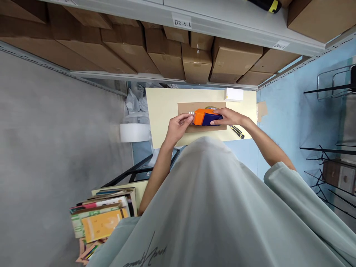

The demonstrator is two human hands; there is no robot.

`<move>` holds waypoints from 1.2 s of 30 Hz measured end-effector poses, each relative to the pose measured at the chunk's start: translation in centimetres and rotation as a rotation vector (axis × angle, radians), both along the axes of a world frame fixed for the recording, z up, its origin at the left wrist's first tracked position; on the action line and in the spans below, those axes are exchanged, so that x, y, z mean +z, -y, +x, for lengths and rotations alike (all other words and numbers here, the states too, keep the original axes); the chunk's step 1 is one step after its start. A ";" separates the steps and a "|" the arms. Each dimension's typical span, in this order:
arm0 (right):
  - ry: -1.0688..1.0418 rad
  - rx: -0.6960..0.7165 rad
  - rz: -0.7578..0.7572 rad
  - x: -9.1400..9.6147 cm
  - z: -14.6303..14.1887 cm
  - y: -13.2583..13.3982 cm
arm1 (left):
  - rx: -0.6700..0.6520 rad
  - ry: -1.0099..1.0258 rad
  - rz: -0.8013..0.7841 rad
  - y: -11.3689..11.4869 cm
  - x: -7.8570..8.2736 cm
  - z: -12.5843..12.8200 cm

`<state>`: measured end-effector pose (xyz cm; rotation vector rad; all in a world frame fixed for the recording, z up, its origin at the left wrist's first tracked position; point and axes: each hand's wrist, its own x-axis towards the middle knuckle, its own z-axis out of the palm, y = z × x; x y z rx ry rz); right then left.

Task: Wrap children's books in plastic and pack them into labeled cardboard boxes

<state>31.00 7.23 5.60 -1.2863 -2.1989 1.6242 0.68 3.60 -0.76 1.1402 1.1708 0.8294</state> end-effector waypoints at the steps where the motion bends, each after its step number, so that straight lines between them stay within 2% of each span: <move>1: -0.002 0.000 -0.007 0.0 0.0 0.0 | 0.008 0.003 -0.007 0.0 0.0 0.1; 7: 0.042 0.017 -0.020 -0.6 0.4 0.1 | 0.079 -0.020 -0.010 0.4 -0.2 1.0; 10: 0.087 0.039 0.003 -0.3 0.3 0.2 | 0.129 -0.081 0.015 0.6 -0.2 1.6; 13: 0.158 0.050 0.027 1.0 -0.1 0.2 | 0.180 -0.105 0.021 0.8 -0.2 1.9; 17: 0.302 0.030 0.047 3.8 -1.1 0.6 | 0.188 -0.082 -0.010 1.1 0.0 1.9; 23: 0.472 0.029 0.109 7.5 -2.5 1.6 | 0.202 -0.078 -0.013 2.0 1.2 1.2; 29: 0.607 0.086 0.097 9.3 -3.6 2.2 | 0.167 -0.102 0.036 2.7 2.3 0.4; 36: 0.661 0.040 0.087 10.5 -4.0 1.5 | 0.203 -0.066 0.009 2.1 1.8 -2.7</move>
